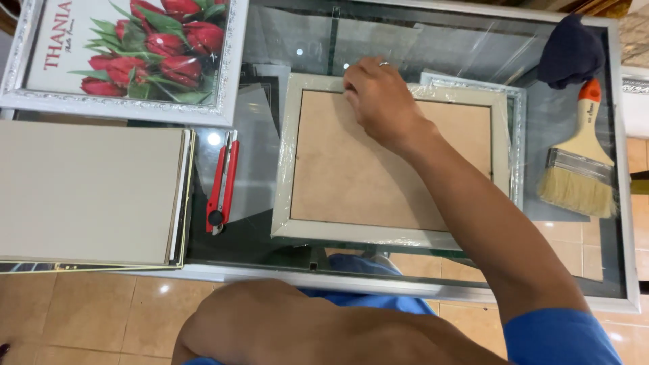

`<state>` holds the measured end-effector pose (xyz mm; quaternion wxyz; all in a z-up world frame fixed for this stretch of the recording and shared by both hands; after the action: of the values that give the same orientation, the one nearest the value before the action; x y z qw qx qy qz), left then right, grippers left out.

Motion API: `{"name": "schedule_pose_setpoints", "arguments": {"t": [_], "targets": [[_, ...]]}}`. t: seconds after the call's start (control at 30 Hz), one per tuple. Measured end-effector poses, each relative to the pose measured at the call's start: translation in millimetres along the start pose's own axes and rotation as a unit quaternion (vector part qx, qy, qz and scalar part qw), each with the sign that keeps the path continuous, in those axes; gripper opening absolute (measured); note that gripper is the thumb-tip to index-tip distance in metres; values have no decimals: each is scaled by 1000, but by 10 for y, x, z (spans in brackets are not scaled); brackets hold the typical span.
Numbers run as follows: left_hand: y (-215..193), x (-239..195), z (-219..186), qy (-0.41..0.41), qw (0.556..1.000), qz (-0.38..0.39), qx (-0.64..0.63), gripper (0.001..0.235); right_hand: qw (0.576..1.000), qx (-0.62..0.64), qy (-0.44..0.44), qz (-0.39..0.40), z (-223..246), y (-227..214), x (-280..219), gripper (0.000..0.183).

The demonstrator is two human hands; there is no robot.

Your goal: Cleaning the glass and assembling a picture frame with artwork and backing.

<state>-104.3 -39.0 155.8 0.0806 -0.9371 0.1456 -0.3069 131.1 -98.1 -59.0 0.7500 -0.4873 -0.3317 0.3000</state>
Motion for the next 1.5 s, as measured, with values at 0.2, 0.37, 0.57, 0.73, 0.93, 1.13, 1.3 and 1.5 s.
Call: {"name": "schedule_pose_setpoints", "arguments": {"t": [0.2, 0.37, 0.57, 0.73, 0.93, 1.13, 1.3, 1.5], "targets": [[-197, 44, 836, 16, 999, 28, -8, 13, 997, -41, 19, 60, -221, 176, 112, 12], [-730, 97, 2605, -151, 963, -79, 210, 24, 998, -42, 32, 43, -327, 163, 84, 10], [-612, 110, 3420, -212, 911, 73, 346, 7, 991, -93, 74, 64, -906, -184, -659, 12], [-577, 184, 3529, -161, 861, 160, 456, 8, 970, -175, 151, 80, -1234, -254, -1197, 10], [-564, 297, 3568, -123, 803, 187, 553, 10, 959, -260, 105, 30, -1278, -265, -1225, 14], [-401, 378, 3439, -29, 699, 250, 669, 9, 924, -379, -1, 42, -1124, -333, -1049, 13], [-675, 648, 3668, -428, 761, 297, 386, 19, 926, 73, 278, 246, -1309, -608, -838, 14], [-788, 114, 3238, -526, 727, 218, 383, 24, 917, 66, 354, 173, -1175, -659, -1483, 12]]}}
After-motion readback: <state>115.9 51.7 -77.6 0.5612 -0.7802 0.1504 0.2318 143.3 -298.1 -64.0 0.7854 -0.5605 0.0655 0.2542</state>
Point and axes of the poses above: each hand's wrist, its own x-axis towards the middle knuckle, its own y-axis out of the palm, z = x × y, the point moved 5 cm from there along x, towards the middle knuckle, and after that the axes turned 14 degrees about z, right-handed, at the moved point
